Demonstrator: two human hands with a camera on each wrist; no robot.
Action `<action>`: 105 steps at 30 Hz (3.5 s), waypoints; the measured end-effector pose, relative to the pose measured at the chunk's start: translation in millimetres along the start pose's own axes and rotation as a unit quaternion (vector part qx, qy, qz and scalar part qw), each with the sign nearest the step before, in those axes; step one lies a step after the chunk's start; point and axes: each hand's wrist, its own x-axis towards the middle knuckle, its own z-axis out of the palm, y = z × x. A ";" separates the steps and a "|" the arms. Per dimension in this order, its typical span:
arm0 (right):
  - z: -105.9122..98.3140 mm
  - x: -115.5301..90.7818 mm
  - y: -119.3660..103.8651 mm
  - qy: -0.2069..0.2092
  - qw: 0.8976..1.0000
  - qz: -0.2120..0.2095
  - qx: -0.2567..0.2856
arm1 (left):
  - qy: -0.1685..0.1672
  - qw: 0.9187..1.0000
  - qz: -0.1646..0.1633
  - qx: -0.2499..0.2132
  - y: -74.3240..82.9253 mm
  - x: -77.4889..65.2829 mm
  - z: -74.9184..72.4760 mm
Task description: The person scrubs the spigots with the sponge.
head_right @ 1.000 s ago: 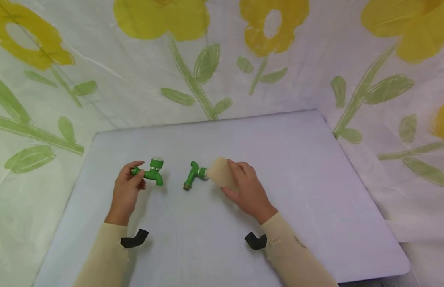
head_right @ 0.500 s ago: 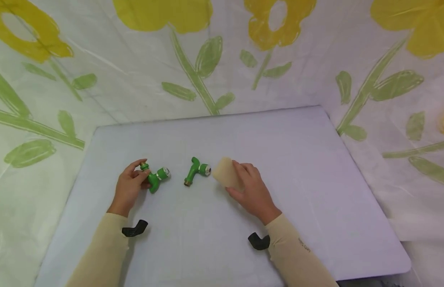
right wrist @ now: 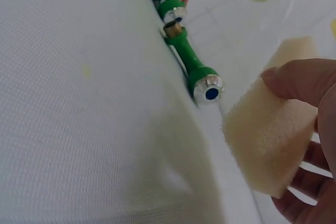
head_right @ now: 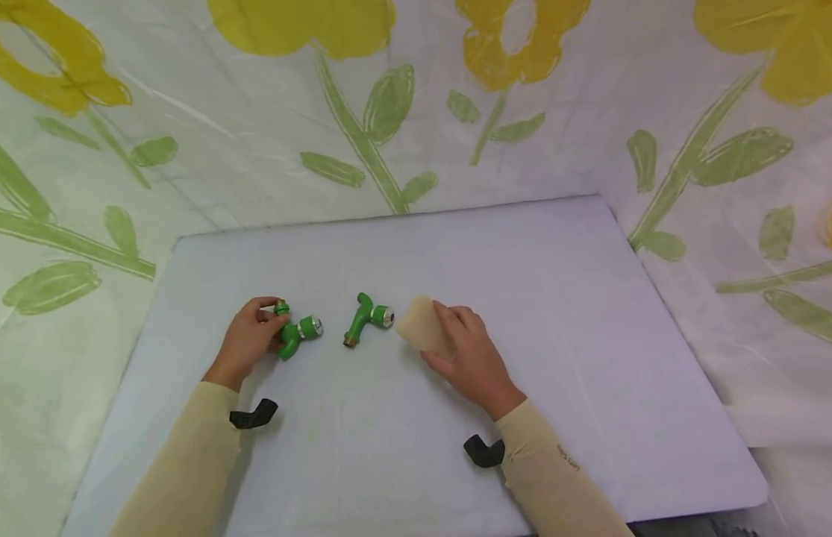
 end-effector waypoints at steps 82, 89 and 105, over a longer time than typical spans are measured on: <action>-12.1 2.8 -36.9 -0.061 0.997 -0.040 -0.022 | -0.172 0.898 0.388 -0.118 96.4 -76.7 68.3; -4.0 -4.3 -51.7 -0.147 0.983 -0.108 -0.002 | -0.149 0.914 0.363 -0.103 73.5 -62.1 71.5; 0.6 -1.7 -53.2 -0.137 0.984 -0.109 -0.021 | -0.139 0.916 0.364 -0.099 88.9 -73.7 64.1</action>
